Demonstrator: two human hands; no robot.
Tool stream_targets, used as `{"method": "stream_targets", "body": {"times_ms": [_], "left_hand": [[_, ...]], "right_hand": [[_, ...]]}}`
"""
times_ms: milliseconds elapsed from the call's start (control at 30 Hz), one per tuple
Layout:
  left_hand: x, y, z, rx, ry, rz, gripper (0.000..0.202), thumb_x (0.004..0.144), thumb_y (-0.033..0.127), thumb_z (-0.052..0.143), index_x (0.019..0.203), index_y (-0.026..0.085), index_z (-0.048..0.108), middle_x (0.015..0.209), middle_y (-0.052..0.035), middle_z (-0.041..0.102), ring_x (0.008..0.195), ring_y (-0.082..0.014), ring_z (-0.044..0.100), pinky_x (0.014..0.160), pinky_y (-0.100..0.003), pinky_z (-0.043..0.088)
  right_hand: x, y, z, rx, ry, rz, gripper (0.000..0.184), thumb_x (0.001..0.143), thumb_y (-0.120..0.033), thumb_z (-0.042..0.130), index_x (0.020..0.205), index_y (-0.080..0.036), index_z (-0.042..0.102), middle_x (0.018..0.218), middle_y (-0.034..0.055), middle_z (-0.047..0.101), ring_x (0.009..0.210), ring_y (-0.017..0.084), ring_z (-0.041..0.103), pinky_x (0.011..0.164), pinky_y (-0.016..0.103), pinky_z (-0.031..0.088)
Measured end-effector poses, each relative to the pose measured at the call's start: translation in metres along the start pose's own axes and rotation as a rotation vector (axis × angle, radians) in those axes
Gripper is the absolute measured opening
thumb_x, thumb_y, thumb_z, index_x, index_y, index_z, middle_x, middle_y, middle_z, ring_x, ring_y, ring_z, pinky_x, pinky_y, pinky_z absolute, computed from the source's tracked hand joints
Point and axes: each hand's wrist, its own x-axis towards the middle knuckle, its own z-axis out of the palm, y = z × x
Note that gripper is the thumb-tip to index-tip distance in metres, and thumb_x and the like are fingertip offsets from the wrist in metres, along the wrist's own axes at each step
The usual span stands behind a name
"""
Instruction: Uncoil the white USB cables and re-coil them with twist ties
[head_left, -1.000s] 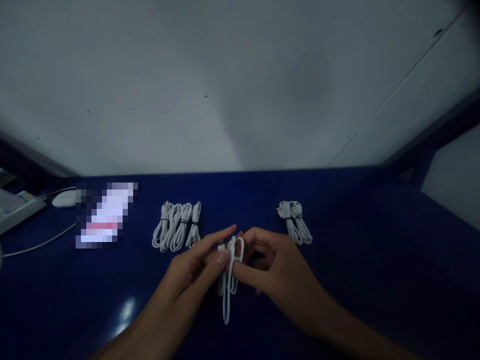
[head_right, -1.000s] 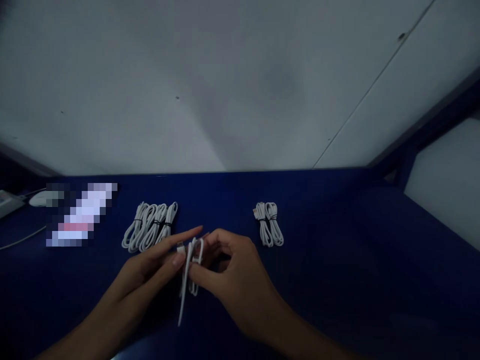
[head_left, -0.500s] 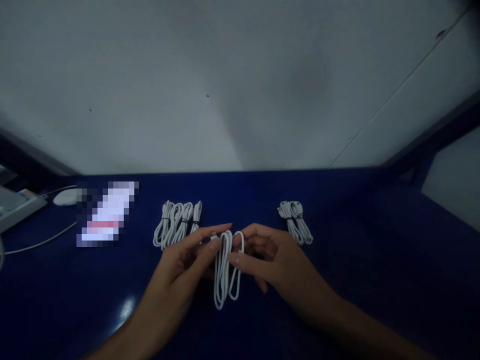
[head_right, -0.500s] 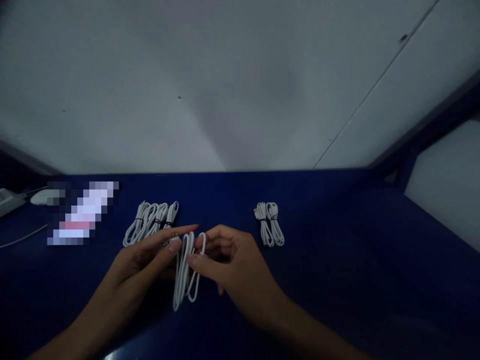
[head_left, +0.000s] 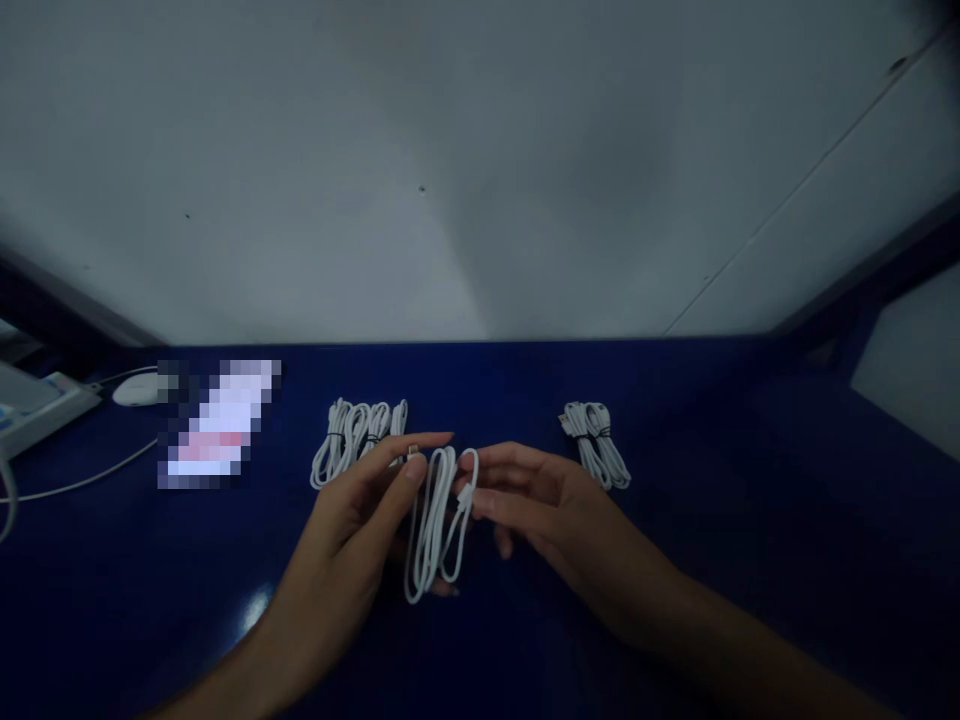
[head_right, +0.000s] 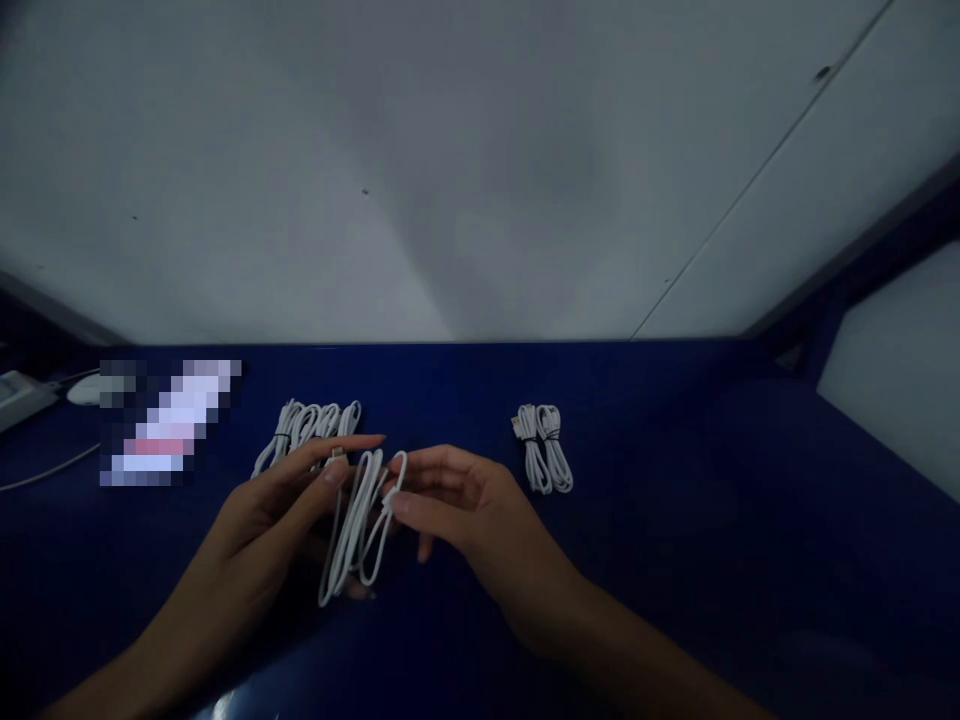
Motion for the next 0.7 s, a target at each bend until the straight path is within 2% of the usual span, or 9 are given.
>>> {"method": "stream_targets", "body": {"times_ms": [100,200,367,533,700], "left_hand": [[-0.0003,0.0012,0.0015,-0.019,-0.001,-0.018,0.050,0.104,0.053,0.073,0.147,0.028,0.068,0.097,-0.0063,0.081,0.068,-0.0221,0.080,0.057,-0.032,0.071],[0.0001,0.0006,0.0021,-0.044,-0.012,-0.025,0.047,0.104,0.051,0.073,0.146,0.030,0.069,0.107,-0.0068,0.082,0.072,-0.0226,0.081,0.062,-0.035,0.074],[-0.0002,-0.0012,0.0023,-0.058,-0.032,-0.019,0.041,0.106,0.051,0.072,0.141,0.031,0.071,0.108,-0.0052,0.081,0.085,-0.0261,0.083,0.070,-0.040,0.076],[-0.0007,0.0000,0.0014,-0.040,-0.044,0.011,0.038,0.107,0.051,0.070,0.140,0.031,0.072,0.116,-0.0063,0.082,0.085,-0.0249,0.084,0.076,-0.041,0.075],[0.0014,-0.0007,-0.0024,-0.024,-0.025,-0.012,0.037,0.108,0.052,0.069,0.137,0.029,0.073,0.107,-0.0070,0.082,0.092,-0.0259,0.083,0.075,-0.037,0.071]], "right_hand": [[-0.0004,-0.0001,0.0004,-0.070,-0.006,-0.017,0.030,0.092,-0.034,0.091,0.117,-0.024,0.079,0.113,0.0055,0.080,0.099,0.019,0.073,0.077,0.028,0.056],[-0.0001,0.0000,0.0008,-0.126,-0.010,-0.037,0.026,0.094,-0.031,0.088,0.115,-0.022,0.076,0.107,0.0044,0.080,0.095,0.019,0.074,0.076,0.030,0.056],[-0.0002,-0.0001,0.0011,-0.150,0.018,-0.052,0.022,0.094,-0.025,0.085,0.113,-0.023,0.075,0.108,0.0029,0.080,0.096,0.018,0.073,0.080,0.031,0.054],[-0.0020,-0.0038,0.0029,-0.150,0.053,-0.021,0.016,0.096,-0.021,0.079,0.110,-0.023,0.073,0.106,0.0036,0.080,0.093,0.019,0.072,0.080,0.032,0.054],[-0.0031,-0.0069,0.0042,-0.152,0.060,-0.015,0.011,0.100,-0.021,0.072,0.111,-0.023,0.071,0.102,0.0027,0.081,0.082,0.016,0.068,0.077,0.031,0.053]]}}
